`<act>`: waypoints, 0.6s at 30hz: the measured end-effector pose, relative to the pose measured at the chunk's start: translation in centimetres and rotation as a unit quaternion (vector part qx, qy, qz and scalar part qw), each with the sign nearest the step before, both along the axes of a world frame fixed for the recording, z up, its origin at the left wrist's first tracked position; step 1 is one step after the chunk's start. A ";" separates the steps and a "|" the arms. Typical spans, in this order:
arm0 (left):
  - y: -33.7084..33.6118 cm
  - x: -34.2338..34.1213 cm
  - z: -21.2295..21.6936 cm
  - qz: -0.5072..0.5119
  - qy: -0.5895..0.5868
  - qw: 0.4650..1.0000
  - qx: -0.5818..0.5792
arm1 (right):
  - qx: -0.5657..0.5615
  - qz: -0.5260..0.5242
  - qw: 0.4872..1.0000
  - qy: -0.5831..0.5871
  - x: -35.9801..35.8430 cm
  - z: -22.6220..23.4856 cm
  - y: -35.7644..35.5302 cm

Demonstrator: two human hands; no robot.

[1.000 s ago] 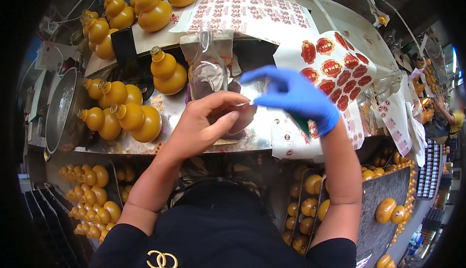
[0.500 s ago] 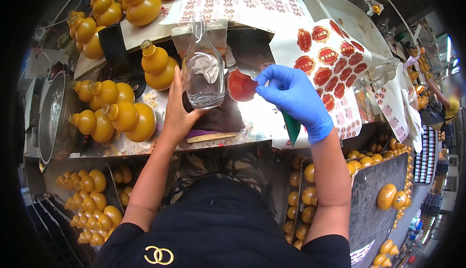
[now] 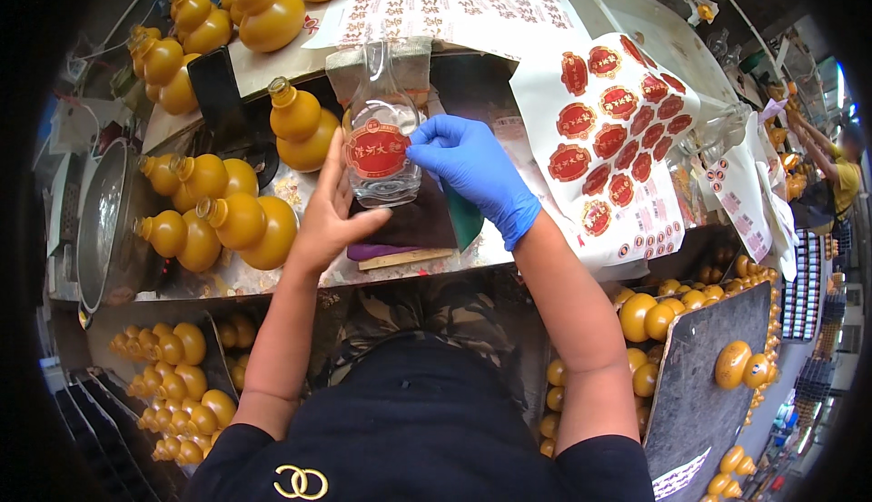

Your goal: The person handles a green glass bottle and then moves to a workstation to apply red circular stickers to clear glass bottles. They peel the stickers from a sheet and smooth them onto the bottles using a green plastic scraper tool.

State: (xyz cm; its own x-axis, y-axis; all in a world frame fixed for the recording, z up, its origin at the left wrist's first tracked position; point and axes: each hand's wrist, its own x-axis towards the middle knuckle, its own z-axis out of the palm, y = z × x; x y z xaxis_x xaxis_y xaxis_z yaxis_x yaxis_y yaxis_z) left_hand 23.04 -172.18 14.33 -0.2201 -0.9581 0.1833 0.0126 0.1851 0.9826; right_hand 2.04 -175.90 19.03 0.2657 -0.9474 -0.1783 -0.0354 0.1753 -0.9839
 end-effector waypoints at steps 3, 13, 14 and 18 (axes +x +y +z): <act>-1.5 0.1 1.0 -0.029 0.276 0.949 0.149 | -0.023 -0.025 0.999 0.012 0.1 -0.8 0.4; -2.6 -0.2 0.4 -0.009 0.211 0.964 0.164 | 0.056 -0.017 0.997 0.059 0.7 -2.6 0.7; -2.6 -0.3 0.4 -0.009 0.213 0.963 0.163 | 0.051 -0.010 0.996 0.070 0.7 -2.7 0.7; -2.7 -0.3 0.4 -0.008 0.209 0.965 0.161 | 0.058 0.000 0.997 0.053 0.7 -2.3 0.9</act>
State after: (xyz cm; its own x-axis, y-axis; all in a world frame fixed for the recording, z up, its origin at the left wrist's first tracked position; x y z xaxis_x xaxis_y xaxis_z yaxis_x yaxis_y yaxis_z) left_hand 22.72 -174.89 14.74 -0.2064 -0.9773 -0.0471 0.4201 -0.1320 0.8978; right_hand 2.75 -175.00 16.77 0.2392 -0.9191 -0.3132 -0.1372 0.2873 -0.9480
